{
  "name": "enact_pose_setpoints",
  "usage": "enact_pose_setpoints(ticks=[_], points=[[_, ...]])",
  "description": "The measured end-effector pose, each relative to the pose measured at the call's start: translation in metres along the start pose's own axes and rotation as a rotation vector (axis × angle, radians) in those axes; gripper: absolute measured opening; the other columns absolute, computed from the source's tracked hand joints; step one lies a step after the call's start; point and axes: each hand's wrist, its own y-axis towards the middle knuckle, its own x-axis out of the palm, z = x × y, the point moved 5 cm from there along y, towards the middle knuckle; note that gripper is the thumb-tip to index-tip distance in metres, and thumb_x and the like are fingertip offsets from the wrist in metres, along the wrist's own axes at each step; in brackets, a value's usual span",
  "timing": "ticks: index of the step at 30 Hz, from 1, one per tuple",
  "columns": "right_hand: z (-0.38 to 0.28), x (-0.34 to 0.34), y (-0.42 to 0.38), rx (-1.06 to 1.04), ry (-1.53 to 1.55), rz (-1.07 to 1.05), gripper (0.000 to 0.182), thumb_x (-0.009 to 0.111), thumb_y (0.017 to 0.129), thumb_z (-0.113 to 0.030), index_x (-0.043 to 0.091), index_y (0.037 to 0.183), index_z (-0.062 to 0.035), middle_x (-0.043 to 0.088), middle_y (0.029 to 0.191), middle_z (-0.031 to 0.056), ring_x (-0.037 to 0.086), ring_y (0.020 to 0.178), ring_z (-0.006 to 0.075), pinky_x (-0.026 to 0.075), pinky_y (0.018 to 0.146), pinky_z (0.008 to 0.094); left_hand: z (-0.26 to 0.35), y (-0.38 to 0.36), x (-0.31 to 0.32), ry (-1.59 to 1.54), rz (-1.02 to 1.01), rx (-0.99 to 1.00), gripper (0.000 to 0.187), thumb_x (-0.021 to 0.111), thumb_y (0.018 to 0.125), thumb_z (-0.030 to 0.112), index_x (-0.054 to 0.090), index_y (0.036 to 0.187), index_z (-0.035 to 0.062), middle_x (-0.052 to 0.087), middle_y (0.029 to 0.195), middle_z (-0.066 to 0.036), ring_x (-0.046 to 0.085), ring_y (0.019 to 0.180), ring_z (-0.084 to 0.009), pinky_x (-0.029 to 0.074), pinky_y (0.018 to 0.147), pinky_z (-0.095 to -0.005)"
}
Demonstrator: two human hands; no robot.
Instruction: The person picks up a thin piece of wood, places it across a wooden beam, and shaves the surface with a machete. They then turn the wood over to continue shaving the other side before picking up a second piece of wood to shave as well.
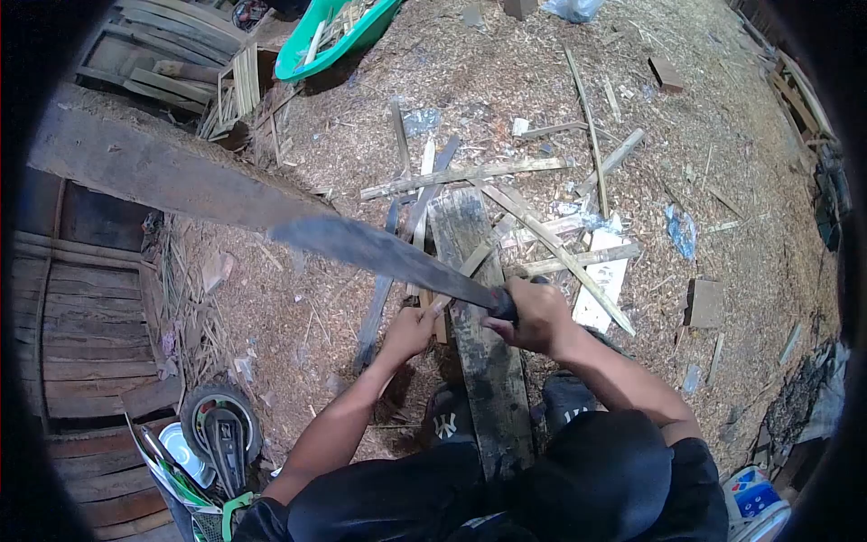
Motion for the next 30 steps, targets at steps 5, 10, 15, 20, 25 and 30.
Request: enact_pose_setpoints(ticks=[5, 10, 15, 20, 25, 30], points=[[0.090, 0.044, -0.010, 0.512, -0.118, -0.262, 0.044, 0.068, 0.096, -0.043, 0.065, 0.096, 0.0004, 0.070, 0.076, 0.0205, 0.073, 0.071, 0.0384, 0.059, 0.063, 0.0491, -0.010, 0.008, 0.016, 0.053, 0.056, 0.018, 0.071, 0.050, 0.100, 0.059, 0.064, 0.072, -0.0045, 0.060, 0.063, -0.024, 0.063, 0.062, -0.0400, 0.045, 0.062, -0.0504], [0.037, 0.012, 0.002, 0.232, 0.031, -0.055, 0.034, 0.072, 0.095, -0.028, 0.060, 0.094, 0.0035, 0.068, 0.069, 0.0172, 0.070, 0.061, 0.0377, 0.057, 0.053, 0.0431, 0.006, 0.011, 0.011, 0.106, -0.019, 0.127, 0.068, 0.047, 0.101, 0.058, 0.070, 0.081, -0.0020, 0.066, 0.076, -0.029, 0.067, 0.079, -0.0483, 0.051, 0.072, -0.0536], [0.105, 0.055, -0.024, 0.578, -0.117, -0.277, 0.046, 0.063, 0.099, -0.043, 0.062, 0.099, 0.0035, 0.070, 0.082, 0.0242, 0.071, 0.072, 0.0406, 0.057, 0.064, 0.0504, 0.003, 0.015, 0.014, 0.043, 0.061, 0.135, 0.066, 0.052, 0.102, 0.053, 0.065, 0.071, -0.0038, 0.055, 0.054, -0.017, 0.056, 0.050, -0.0281, 0.043, 0.055, -0.0460], [0.111, 0.047, -0.025, 0.534, 0.031, -0.217, 0.050, 0.057, 0.102, -0.045, 0.066, 0.092, 0.0037, 0.070, 0.079, 0.0223, 0.072, 0.078, 0.0348, 0.055, 0.072, 0.0508, 0.011, 0.012, 0.011, 0.022, 0.057, 0.105, 0.065, 0.053, 0.101, 0.054, 0.064, 0.072, -0.0035, 0.054, 0.056, -0.020, 0.056, 0.051, -0.0317, 0.043, 0.056, -0.0470], [0.118, 0.057, -0.059, 0.661, 0.569, -0.147, 0.049, 0.052, 0.107, -0.040, 0.059, 0.077, -0.0023, 0.055, 0.056, 0.0034, 0.057, 0.051, 0.0139, 0.045, 0.049, 0.0339, 0.012, 0.005, -0.007, -0.010, 0.110, 0.126, 0.056, 0.055, 0.102, 0.046, 0.066, 0.078, -0.0035, 0.057, 0.061, -0.022, 0.060, 0.055, -0.0341, 0.045, 0.058, -0.0477], [0.114, 0.062, -0.083, 0.749, 0.948, 0.017, 0.051, 0.047, 0.109, -0.040, 0.048, 0.069, -0.0081, 0.046, 0.046, -0.0006, 0.045, 0.035, 0.0110, 0.035, 0.037, 0.0285, 0.000, -0.002, -0.027, -0.023, 0.266, 0.182, 0.045, 0.055, 0.103, 0.042, 0.073, 0.093, 0.0018, 0.067, 0.082, -0.027, 0.066, 0.081, -0.0477, 0.051, 0.069, -0.0536]])
